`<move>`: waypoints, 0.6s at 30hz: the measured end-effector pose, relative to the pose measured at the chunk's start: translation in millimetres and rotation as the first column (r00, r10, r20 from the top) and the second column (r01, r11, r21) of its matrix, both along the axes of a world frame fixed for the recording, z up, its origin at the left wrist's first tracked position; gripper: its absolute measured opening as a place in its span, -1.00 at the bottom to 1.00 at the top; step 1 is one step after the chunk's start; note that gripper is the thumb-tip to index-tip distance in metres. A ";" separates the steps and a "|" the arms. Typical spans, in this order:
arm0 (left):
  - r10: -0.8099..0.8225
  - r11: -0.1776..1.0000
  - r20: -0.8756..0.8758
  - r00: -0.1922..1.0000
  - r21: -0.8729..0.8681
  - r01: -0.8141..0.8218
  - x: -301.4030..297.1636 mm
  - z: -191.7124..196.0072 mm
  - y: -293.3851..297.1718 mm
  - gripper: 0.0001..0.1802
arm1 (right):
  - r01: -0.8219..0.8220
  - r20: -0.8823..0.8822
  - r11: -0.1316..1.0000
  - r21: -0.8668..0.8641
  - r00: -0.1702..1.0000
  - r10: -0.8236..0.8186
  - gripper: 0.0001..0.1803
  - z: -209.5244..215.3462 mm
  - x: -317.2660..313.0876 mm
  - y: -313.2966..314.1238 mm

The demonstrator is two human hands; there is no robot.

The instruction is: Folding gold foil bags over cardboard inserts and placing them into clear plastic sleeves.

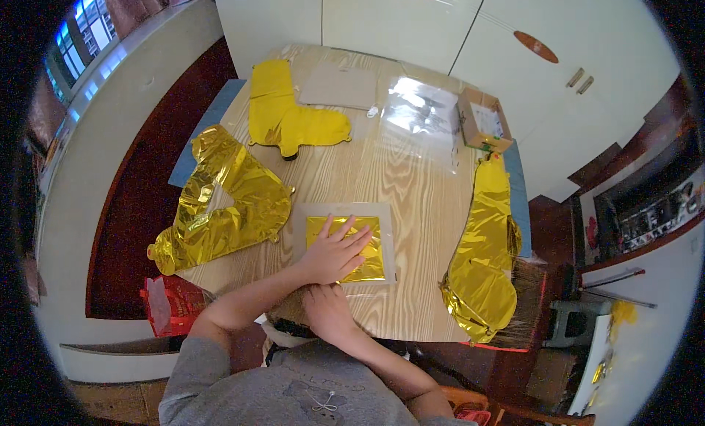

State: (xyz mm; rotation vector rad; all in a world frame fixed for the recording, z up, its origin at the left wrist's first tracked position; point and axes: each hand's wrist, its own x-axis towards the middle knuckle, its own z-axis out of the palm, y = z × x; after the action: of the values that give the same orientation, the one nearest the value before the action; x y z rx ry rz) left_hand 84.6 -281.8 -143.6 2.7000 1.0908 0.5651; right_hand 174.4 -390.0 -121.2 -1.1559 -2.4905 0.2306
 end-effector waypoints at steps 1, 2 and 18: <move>0.000 1.000 -0.029 1.000 0.008 0.001 0.0 -0.4 -0.1 -0.39 | -0.052 0.014 0.998 -0.044 0.999 0.052 -0.76 1.6 1.7 -2.9; 0.000 1.000 -0.059 0.998 0.016 0.001 0.0 -1.4 0.0 -0.39 | -0.103 0.026 0.991 -0.088 0.994 0.106 -0.74 2.1 3.6 -7.5; 0.002 1.000 -0.022 1.000 0.012 -0.002 1.4 1.9 0.2 -0.40 | 0.161 -0.044 0.985 0.068 0.986 -0.158 -0.79 -11.8 -17.4 -6.1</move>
State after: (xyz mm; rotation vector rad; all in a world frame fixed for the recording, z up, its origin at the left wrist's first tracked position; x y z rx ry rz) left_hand 86.1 -281.6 -141.7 2.7220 1.0995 0.5447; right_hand 157.0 -396.1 -133.0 -1.3003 -2.3384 0.1180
